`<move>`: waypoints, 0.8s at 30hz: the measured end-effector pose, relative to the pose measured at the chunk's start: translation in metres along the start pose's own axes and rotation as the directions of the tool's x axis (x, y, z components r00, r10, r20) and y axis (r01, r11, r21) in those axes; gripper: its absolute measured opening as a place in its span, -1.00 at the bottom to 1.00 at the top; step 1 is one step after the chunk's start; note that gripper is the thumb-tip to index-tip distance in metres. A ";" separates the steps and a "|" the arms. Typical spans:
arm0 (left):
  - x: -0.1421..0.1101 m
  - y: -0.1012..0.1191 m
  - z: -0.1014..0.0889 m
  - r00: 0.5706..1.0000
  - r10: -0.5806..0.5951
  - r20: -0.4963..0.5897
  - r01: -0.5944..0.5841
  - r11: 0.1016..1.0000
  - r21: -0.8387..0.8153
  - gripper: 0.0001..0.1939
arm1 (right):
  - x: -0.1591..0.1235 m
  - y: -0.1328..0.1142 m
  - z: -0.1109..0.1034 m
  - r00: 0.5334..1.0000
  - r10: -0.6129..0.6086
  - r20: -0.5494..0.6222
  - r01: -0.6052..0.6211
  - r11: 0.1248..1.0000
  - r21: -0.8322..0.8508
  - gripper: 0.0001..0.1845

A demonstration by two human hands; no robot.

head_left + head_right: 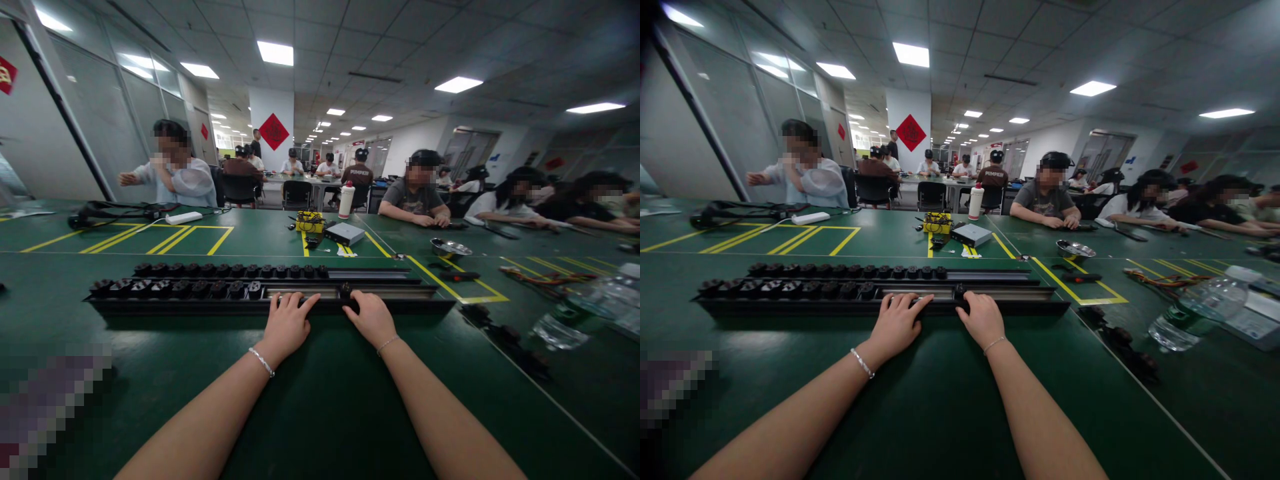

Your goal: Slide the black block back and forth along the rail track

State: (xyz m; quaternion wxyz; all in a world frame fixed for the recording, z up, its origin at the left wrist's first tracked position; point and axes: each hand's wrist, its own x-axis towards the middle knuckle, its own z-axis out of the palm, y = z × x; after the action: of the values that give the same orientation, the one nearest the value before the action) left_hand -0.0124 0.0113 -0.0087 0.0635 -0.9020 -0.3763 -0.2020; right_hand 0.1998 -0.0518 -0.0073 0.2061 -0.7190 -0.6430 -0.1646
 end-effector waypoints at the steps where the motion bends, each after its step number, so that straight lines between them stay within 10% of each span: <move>1: 0.000 0.000 0.000 1.000 0.000 0.000 0.000 1.000 0.000 -0.36 | 0.000 0.000 0.000 1.000 0.003 -0.001 -0.003 1.000 0.006 -0.82; 24: 0.000 0.000 -0.003 1.000 0.004 0.010 -0.004 1.000 -0.007 -0.37 | -0.001 0.001 -0.001 0.999 0.037 -0.001 -0.037 0.999 0.014 -0.79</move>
State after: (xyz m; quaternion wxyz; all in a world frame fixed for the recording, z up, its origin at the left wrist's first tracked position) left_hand -0.0130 0.0103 -0.0063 0.0590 -0.9040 -0.3738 -0.1989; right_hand 0.2007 -0.0527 -0.0071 0.2148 -0.7292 -0.6305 -0.1567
